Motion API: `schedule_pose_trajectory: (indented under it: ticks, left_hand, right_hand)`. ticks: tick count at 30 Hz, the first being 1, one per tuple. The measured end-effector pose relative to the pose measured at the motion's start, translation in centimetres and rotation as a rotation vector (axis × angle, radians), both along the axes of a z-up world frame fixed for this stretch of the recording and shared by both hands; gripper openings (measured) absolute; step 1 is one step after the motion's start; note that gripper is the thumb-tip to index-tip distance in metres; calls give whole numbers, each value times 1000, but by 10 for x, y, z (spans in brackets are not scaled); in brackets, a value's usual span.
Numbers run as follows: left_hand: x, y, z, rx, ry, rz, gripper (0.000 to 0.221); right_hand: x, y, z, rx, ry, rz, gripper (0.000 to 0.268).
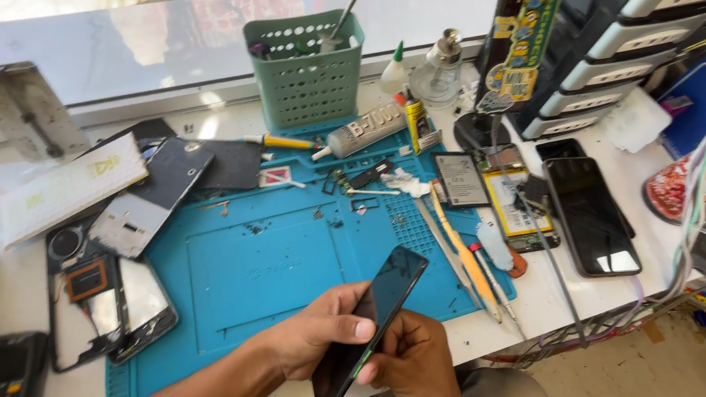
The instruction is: Disassembling a smartphone to inspect and repair internal components
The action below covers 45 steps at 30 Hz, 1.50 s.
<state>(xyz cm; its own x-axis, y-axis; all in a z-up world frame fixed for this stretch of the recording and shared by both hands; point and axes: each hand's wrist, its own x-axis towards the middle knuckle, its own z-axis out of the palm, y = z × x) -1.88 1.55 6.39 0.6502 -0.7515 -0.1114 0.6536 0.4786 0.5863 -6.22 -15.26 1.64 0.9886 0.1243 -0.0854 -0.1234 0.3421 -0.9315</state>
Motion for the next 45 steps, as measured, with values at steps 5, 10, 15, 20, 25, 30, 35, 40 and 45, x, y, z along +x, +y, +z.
schedule_pose_trajectory:
  ticks: [5,10,15,20,25,30,35,40,45]
  left_hand:
    - [1,2,-10,-44,-56,-65,58]
    - [5,2,-21,20,24,12,55]
    - [3,2,-24,4,96,63,56]
    - [5,0,-26,14,114,101,47]
    - [5,-1,-25,20,117,148,44]
    - [6,1,-26,-12,130,230,44]
    - [14,-5,-36,110,120,510,43]
    - [10,-4,-34,136,145,464,40]
    - [7,-4,-17,82,70,313,40]
  right_hand:
    - [-2,2,4,43,-17,-26,34]
    - [3,2,11,22,-67,19,36]
    - [4,5,12,15,-16,13,35]
    - [7,5,11,15,-6,7,35]
    - [8,5,11,9,-3,-2,33]
    - [1,7,14,-2,-29,-31,31]
    - [-14,10,23,-108,-144,-81,62]
    - [-18,16,30,-119,-77,-160,49]
    - [-13,18,47,-244,-23,-211,53]
